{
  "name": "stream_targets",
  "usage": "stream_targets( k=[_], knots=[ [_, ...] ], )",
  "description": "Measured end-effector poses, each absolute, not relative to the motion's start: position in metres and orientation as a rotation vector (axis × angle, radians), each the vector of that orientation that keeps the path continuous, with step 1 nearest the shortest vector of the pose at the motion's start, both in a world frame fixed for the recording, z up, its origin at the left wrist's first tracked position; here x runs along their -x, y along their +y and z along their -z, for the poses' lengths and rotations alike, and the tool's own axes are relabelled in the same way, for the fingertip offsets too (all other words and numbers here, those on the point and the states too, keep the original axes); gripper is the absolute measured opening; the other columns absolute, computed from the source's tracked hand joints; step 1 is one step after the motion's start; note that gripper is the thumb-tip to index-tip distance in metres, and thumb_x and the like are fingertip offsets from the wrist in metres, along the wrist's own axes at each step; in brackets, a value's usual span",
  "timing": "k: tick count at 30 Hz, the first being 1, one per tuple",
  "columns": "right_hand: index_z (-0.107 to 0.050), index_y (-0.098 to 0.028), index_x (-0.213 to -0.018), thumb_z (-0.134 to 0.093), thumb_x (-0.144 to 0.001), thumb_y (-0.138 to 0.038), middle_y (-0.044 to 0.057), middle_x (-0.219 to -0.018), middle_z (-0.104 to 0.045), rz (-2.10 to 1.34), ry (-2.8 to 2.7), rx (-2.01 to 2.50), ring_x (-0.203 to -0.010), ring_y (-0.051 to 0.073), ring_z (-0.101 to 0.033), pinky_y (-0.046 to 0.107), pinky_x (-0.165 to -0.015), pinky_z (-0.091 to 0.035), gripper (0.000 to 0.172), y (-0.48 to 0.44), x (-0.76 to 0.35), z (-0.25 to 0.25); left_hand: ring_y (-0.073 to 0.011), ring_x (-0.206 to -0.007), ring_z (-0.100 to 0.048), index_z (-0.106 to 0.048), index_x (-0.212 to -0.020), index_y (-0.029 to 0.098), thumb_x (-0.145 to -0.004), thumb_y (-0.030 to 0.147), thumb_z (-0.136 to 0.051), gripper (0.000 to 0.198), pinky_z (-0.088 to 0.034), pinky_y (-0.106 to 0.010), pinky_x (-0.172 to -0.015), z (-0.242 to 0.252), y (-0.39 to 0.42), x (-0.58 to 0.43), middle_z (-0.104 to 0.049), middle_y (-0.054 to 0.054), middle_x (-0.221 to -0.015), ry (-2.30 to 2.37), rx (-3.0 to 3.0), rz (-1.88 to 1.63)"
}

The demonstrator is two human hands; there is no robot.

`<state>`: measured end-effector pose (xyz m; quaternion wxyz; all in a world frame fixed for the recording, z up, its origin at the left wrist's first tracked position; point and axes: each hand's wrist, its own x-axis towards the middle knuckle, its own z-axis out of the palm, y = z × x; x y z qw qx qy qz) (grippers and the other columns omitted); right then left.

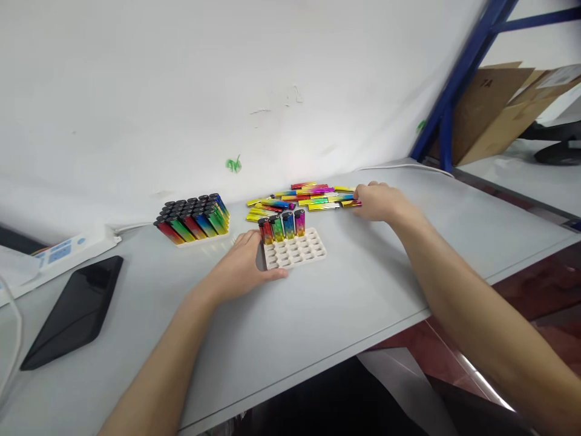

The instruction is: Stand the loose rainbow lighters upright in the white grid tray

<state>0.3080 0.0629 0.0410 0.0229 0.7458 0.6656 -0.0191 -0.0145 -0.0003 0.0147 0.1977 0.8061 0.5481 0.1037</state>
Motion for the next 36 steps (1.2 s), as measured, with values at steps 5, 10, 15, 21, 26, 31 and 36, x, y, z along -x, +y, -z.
stream_targets(
  k=[5,10,15,21,26,31,36],
  knots=[
    [-0.063,-0.028,-0.133,-0.064,-0.089,-0.03,0.017,-0.123,-0.061,0.135,2.034,-2.429,-0.118,0.036,-0.056,0.043,-0.086,-0.048,0.044,0.054,-0.321,-0.036,-0.0383,-0.132,-0.051,-0.05,-0.131,0.02,-0.076,0.074,-0.068,0.079,-0.045,-0.049,-0.106,-0.014,0.0,0.015,-0.057,-0.015,-0.137,1.537,-2.283,-0.279],
    [-0.061,-0.033,-0.141,-0.054,-0.093,-0.025,0.015,-0.122,-0.063,0.152,2.136,-2.427,-0.106,0.033,-0.062,0.041,-0.082,-0.048,0.049,0.044,-0.34,-0.019,-0.0387,-0.134,-0.049,-0.05,-0.131,0.02,-0.076,0.074,-0.068,0.08,-0.045,-0.05,-0.106,-0.014,0.0,0.014,-0.057,-0.016,-0.137,1.515,-2.28,-0.298],
    [-0.071,-0.016,-0.12,-0.058,-0.091,-0.027,0.015,-0.114,-0.071,0.153,2.379,-2.447,-0.105,0.031,-0.064,0.039,-0.085,-0.049,0.033,0.03,-0.362,-0.001,-0.0392,-0.134,-0.049,-0.052,-0.131,0.021,-0.074,0.073,-0.07,0.079,-0.045,-0.05,-0.106,-0.013,0.0,0.014,-0.058,-0.015,-0.136,1.498,-2.28,-0.344],
    [-0.075,-0.022,-0.097,-0.073,-0.083,-0.036,0.006,-0.095,-0.076,0.956,2.664,-2.561,-0.088,0.023,-0.068,0.037,-0.08,-0.052,0.02,0.019,-0.36,-0.019,-0.0391,-0.133,-0.05,-0.051,-0.132,0.02,-0.075,0.072,-0.07,0.08,-0.045,-0.05,-0.106,-0.011,0.001,0.015,-0.058,-0.016,-0.136,1.495,-2.29,-0.337],
    [-0.068,-0.023,-0.084,-0.072,-0.087,-0.042,0.004,-0.088,-0.074,2.183,2.825,-2.178,-0.09,0.021,-0.071,0.038,-0.083,-0.057,0.019,0.042,-0.32,-0.037,-0.0396,-0.135,-0.049,-0.051,-0.134,0.02,-0.074,0.074,-0.07,0.083,-0.045,-0.05,-0.106,-0.01,0.002,0.015,-0.056,-0.017,-0.139,1.511,-2.285,-0.335],
    [-0.054,-0.025,-0.092,-0.071,-0.087,-0.038,-0.009,-0.061,-0.047,2.86,2.361,-2.244,-0.045,0.009,-0.044,0.022,-0.042,-0.038,0.022,0.069,-0.27,-0.031,-0.0387,-0.135,-0.048,-0.051,-0.134,0.02,-0.075,0.074,-0.071,0.082,-0.044,-0.051,-0.108,-0.008,0.002,0.015,-0.056,-0.016,-0.139,1.5,-2.302,-0.344],
    [-0.056,-0.023,-0.087,-0.056,-0.093,-0.055,-0.01,-0.056,-0.031,2.853,2.323,-2.178,-0.04,0.007,-0.019,0.022,-0.037,-0.015,0.033,0.069,-0.257,-0.015,-0.0394,-0.134,-0.048,-0.052,-0.132,0.02,-0.074,0.073,-0.071,0.081,-0.045,-0.05,-0.107,-0.008,0.002,0.014,-0.057,-0.016,-0.138,1.503,-2.306,-0.341]
  ],
)
